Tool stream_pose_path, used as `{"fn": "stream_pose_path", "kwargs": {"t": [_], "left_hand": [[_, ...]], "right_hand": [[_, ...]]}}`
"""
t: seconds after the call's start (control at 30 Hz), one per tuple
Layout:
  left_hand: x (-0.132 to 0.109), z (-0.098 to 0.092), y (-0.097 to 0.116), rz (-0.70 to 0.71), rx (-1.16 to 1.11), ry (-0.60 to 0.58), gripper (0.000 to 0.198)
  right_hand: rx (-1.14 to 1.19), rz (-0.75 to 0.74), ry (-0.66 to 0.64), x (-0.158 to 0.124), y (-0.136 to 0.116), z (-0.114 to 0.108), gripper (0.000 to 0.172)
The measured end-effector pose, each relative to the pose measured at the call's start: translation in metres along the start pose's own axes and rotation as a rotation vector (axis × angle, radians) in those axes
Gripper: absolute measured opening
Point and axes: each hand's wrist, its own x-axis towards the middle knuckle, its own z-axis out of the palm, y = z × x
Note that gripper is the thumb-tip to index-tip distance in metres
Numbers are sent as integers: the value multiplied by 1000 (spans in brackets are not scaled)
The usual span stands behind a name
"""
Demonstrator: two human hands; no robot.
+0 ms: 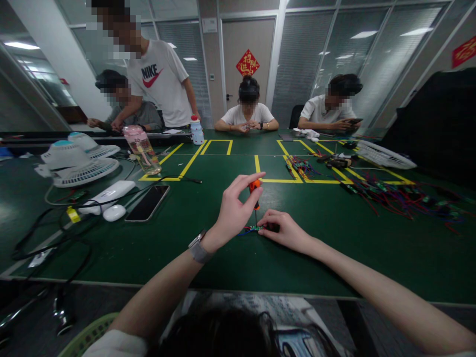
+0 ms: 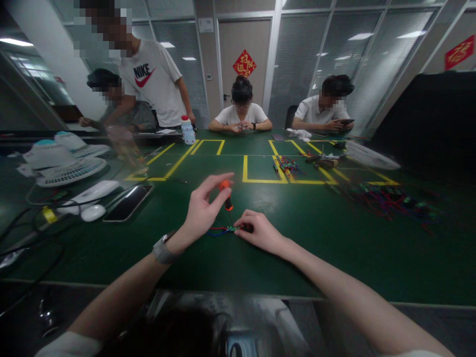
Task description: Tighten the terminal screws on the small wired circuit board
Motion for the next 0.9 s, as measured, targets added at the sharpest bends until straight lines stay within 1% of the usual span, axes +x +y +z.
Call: {"fn": "stream_pose_path", "kwargs": {"t": [0.07,0.13,0.23,0.33,0.47,0.53,0.63,0.67,0.73,0.83,0.9], "left_hand": [[0,-1,1,7,75,35,23],[1,-2,2,6,87,32,24],[1,-2,2,19,2,-15,33],[1,0,3,27,-61,-21,32],[-1,-1,5,45,49,70,19],[-1,-2,4,39,83,50,24],[0,-3,0,1,-4,-84,38],[1,-2,-1,-16,-58,-126,41],[1,-1,-3,-55,-177,-164,41],[2,2,-1,-129,-314,-118,36],[2,1,1,-129,-296,-70,32]], "right_hand": [[-2,2,2,0,0,0,10],[-2,2,5,0,0,0,10],[3,-5,10,0,1,1,11],[4,-6,12,0,2,1,11],[5,-3,11,0,1,1,10],[4,-2,6,0,0,1,10],[-4,-2,3,0,0,0,11],[-5,-4,3,0,0,0,11],[-3,-6,5,0,0,0,11],[-1,-10,7,0,1,1,11],[-2,-8,7,0,1,1,10]]}}
